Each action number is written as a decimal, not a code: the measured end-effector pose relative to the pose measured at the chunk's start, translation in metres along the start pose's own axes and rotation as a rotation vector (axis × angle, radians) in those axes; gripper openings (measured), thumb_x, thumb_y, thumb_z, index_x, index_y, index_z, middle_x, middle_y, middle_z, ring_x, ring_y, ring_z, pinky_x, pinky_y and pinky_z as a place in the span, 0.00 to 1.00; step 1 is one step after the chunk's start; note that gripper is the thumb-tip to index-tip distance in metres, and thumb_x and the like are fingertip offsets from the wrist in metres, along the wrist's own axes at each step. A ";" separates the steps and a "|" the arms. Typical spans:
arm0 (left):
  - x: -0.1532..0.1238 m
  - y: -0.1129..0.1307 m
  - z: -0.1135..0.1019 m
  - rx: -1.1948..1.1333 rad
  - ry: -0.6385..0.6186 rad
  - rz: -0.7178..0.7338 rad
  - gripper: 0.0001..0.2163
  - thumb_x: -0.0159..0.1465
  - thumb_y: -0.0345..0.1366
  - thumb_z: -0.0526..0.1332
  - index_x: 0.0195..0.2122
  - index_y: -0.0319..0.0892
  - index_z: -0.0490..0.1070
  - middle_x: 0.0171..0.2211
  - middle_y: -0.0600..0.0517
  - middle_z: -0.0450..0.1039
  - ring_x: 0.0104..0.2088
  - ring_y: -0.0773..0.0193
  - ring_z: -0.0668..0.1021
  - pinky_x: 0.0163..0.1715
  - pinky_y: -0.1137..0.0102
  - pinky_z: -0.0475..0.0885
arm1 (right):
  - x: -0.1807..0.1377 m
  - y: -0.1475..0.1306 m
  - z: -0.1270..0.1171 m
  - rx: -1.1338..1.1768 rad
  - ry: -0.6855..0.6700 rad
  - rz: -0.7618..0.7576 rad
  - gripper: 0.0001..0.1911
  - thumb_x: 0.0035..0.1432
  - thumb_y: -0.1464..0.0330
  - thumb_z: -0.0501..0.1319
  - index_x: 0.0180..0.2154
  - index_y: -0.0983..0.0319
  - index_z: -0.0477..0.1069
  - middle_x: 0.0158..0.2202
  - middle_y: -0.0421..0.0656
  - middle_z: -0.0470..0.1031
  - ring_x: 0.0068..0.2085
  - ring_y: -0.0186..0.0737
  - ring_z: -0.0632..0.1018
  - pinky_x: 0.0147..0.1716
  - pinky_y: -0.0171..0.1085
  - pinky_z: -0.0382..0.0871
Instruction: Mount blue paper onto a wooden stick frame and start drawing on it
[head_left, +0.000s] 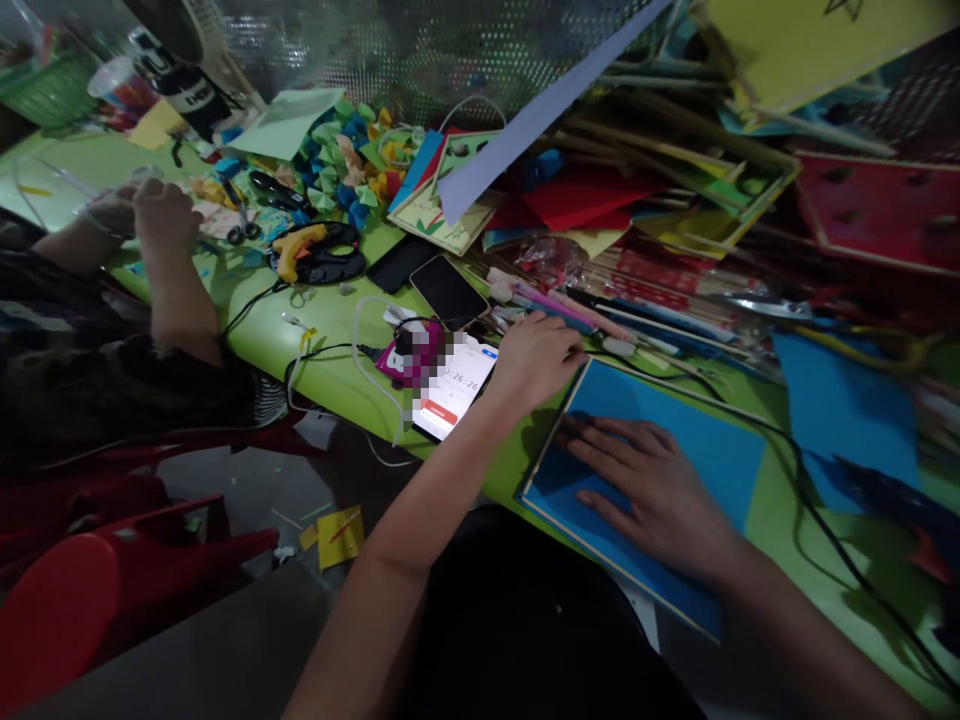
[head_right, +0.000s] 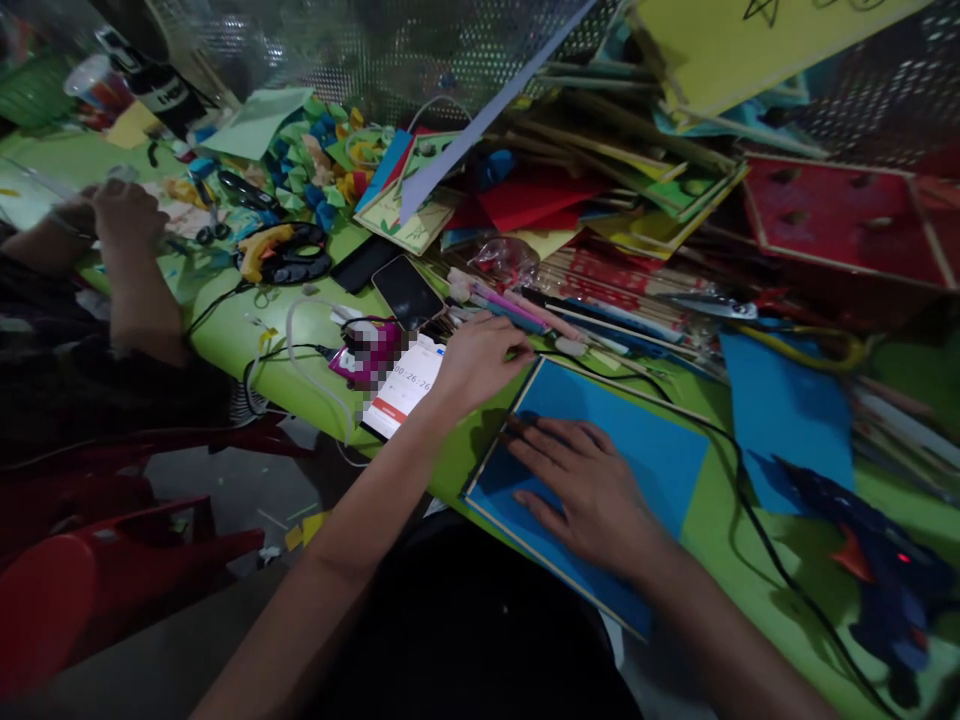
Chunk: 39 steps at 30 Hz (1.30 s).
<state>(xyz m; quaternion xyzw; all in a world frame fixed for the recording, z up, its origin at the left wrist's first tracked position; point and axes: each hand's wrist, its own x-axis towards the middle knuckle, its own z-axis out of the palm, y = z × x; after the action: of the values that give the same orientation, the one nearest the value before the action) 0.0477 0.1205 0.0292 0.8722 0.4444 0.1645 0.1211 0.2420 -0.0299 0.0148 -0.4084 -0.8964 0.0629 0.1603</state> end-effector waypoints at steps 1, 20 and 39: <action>-0.001 -0.001 0.001 0.005 -0.023 0.008 0.08 0.74 0.36 0.66 0.39 0.44 0.85 0.41 0.48 0.85 0.48 0.54 0.82 0.55 0.61 0.73 | -0.001 0.003 0.000 -0.010 0.010 0.013 0.24 0.76 0.58 0.59 0.66 0.56 0.77 0.61 0.51 0.84 0.62 0.56 0.81 0.58 0.56 0.72; -0.004 0.005 0.001 0.047 -0.122 0.031 0.08 0.71 0.38 0.72 0.49 0.44 0.82 0.43 0.48 0.83 0.52 0.51 0.80 0.56 0.60 0.73 | -0.006 0.026 0.013 -0.129 0.070 0.228 0.23 0.76 0.56 0.56 0.61 0.58 0.80 0.63 0.54 0.82 0.60 0.60 0.79 0.54 0.59 0.75; -0.003 0.007 -0.002 0.020 -0.145 0.042 0.06 0.72 0.36 0.70 0.48 0.44 0.82 0.43 0.49 0.82 0.50 0.52 0.79 0.54 0.63 0.71 | -0.001 0.015 -0.010 0.253 -0.013 -0.007 0.16 0.77 0.63 0.58 0.57 0.54 0.83 0.56 0.47 0.87 0.59 0.48 0.85 0.61 0.52 0.78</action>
<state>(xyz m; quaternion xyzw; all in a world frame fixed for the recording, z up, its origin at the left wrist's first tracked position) 0.0503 0.1145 0.0328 0.8921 0.4178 0.0990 0.1410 0.2569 -0.0203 0.0206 -0.3812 -0.8838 0.1776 0.2048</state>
